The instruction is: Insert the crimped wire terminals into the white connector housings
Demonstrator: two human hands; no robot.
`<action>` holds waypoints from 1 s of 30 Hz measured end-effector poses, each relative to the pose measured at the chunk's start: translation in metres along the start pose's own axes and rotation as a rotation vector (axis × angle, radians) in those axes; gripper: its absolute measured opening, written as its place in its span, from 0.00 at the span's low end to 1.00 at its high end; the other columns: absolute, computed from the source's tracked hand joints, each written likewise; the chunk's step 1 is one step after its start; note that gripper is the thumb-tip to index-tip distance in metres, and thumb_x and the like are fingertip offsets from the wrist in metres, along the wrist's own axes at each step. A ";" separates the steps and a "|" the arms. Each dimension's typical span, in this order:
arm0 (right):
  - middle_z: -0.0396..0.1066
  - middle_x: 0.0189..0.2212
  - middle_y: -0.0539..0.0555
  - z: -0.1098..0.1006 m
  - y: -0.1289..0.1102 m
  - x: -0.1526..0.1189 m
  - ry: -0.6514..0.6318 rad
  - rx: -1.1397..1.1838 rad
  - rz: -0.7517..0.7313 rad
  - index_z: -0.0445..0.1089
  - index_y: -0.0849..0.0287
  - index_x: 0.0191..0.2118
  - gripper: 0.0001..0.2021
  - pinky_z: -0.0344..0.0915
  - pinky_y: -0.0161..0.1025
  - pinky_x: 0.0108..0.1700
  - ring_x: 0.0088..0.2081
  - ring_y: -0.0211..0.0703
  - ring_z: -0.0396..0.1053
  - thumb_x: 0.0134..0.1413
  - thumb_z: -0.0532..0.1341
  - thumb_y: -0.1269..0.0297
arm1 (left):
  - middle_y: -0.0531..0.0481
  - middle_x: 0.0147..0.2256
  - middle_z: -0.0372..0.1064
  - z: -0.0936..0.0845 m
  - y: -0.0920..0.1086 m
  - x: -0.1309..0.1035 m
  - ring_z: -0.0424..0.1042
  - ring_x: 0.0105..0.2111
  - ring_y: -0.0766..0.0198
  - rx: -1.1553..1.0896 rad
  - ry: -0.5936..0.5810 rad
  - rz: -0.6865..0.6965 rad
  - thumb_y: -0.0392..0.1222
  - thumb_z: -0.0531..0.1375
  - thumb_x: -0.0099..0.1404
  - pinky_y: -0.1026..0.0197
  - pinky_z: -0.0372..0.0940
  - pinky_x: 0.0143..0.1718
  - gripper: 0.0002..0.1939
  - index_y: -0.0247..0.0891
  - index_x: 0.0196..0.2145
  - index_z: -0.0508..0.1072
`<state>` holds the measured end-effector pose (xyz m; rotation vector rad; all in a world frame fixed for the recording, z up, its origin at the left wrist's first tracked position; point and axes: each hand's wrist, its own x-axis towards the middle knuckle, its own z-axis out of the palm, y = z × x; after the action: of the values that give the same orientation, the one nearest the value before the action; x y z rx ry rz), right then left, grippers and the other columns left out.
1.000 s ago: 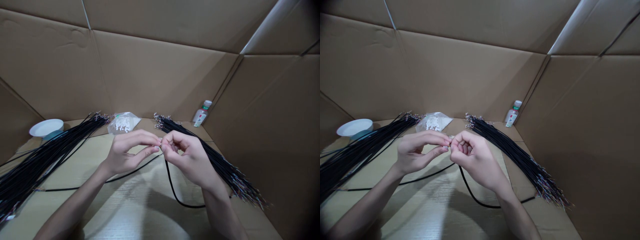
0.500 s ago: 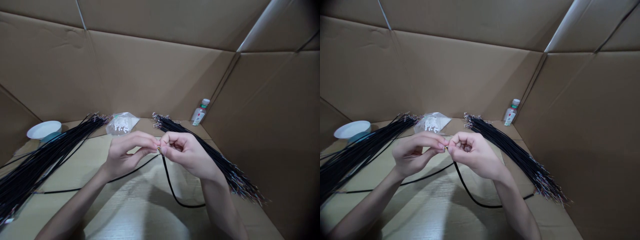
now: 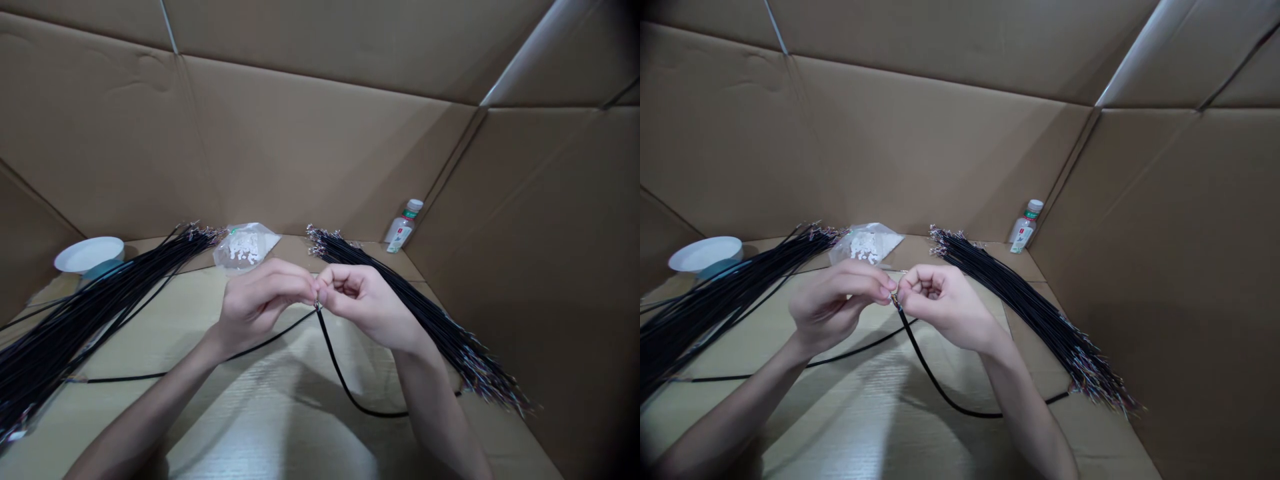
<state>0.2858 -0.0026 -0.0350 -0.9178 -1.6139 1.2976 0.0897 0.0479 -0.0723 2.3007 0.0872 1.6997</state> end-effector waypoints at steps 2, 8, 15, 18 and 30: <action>0.60 0.25 0.44 0.002 -0.002 -0.003 0.009 0.002 -0.002 0.70 0.60 0.30 0.04 0.50 0.35 0.29 0.27 0.33 0.52 0.55 0.65 0.70 | 0.47 0.37 0.80 0.000 -0.001 -0.001 0.80 0.38 0.65 -0.012 -0.003 -0.001 0.21 0.63 0.67 0.65 0.76 0.40 0.12 0.36 0.41 0.79; 0.59 0.23 0.44 0.005 -0.008 -0.009 0.089 -0.023 -0.014 0.69 0.60 0.30 0.05 0.49 0.34 0.27 0.26 0.32 0.53 0.52 0.64 0.75 | 0.47 0.37 0.82 0.000 0.000 0.000 0.81 0.39 0.64 0.003 0.017 0.048 0.21 0.63 0.68 0.63 0.76 0.41 0.12 0.36 0.39 0.80; 0.61 0.24 0.44 0.009 -0.009 -0.011 0.167 -0.075 -0.111 0.69 0.59 0.29 0.06 0.54 0.33 0.28 0.26 0.33 0.56 0.53 0.65 0.74 | 0.47 0.41 0.83 -0.004 0.001 0.000 0.83 0.40 0.64 0.007 0.028 0.026 0.21 0.64 0.66 0.65 0.78 0.42 0.13 0.36 0.41 0.81; 0.61 0.24 0.44 0.010 -0.009 -0.010 0.200 -0.078 -0.086 0.69 0.59 0.29 0.06 0.53 0.33 0.27 0.26 0.32 0.55 0.52 0.64 0.75 | 0.46 0.42 0.83 -0.005 0.001 -0.001 0.83 0.41 0.64 0.031 -0.005 0.076 0.21 0.62 0.68 0.65 0.78 0.43 0.14 0.36 0.42 0.82; 0.64 0.24 0.45 0.005 0.006 0.000 0.241 -0.248 -0.383 0.69 0.57 0.29 0.07 0.58 0.33 0.27 0.26 0.33 0.59 0.51 0.64 0.77 | 0.50 0.40 0.84 -0.003 -0.004 -0.001 0.83 0.37 0.63 0.032 0.083 -0.009 0.25 0.64 0.68 0.62 0.79 0.37 0.13 0.43 0.42 0.81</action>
<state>0.2809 -0.0031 -0.0415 -0.8232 -1.6788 0.7092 0.0868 0.0519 -0.0736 2.2482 0.1425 1.8015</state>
